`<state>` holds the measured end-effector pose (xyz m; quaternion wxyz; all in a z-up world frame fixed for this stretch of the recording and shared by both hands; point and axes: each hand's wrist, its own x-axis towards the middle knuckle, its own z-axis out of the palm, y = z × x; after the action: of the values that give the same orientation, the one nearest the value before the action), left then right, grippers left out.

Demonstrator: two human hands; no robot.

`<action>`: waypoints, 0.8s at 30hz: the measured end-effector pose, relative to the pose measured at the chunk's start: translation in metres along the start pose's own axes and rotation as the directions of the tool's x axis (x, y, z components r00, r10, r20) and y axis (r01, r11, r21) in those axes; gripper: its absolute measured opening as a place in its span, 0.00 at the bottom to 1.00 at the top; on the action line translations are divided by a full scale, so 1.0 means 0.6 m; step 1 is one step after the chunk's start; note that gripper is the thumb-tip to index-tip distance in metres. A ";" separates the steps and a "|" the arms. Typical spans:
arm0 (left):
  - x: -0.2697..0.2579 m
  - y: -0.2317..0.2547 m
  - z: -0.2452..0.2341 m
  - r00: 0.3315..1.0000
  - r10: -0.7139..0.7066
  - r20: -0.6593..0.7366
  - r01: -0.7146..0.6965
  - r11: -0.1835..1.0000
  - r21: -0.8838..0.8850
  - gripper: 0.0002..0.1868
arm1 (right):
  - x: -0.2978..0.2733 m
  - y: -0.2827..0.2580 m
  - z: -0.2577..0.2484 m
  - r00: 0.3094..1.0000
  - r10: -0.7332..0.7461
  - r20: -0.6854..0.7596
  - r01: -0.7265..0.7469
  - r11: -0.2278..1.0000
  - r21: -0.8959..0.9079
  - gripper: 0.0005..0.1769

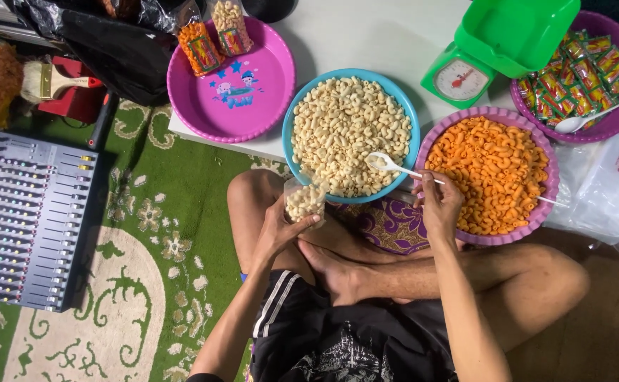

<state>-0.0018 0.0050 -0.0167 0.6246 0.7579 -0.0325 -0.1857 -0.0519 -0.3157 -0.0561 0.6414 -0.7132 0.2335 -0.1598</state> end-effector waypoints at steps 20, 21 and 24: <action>-0.052 0.050 0.061 0.963 0.047 0.264 -0.046 0.999 -0.009 0.38 | -0.116 -0.207 -0.061 0.933 -0.229 0.276 0.266 0.958 -0.103 0.10; -0.055 0.045 0.067 0.962 0.054 0.266 -0.054 0.999 -0.008 0.38 | -0.125 -0.224 -0.055 0.933 -0.236 0.272 0.272 0.957 -0.101 0.10; -0.062 0.041 0.078 0.955 0.093 0.281 -0.092 0.996 -0.015 0.37 | -0.144 -0.267 -0.041 0.808 -0.414 0.419 0.531 0.819 -0.216 0.09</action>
<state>-0.0468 -0.0339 0.0089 0.6223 0.7209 -0.1562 -0.2621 -0.1167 -0.2791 0.1119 0.4857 -0.8605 -0.0502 -0.1454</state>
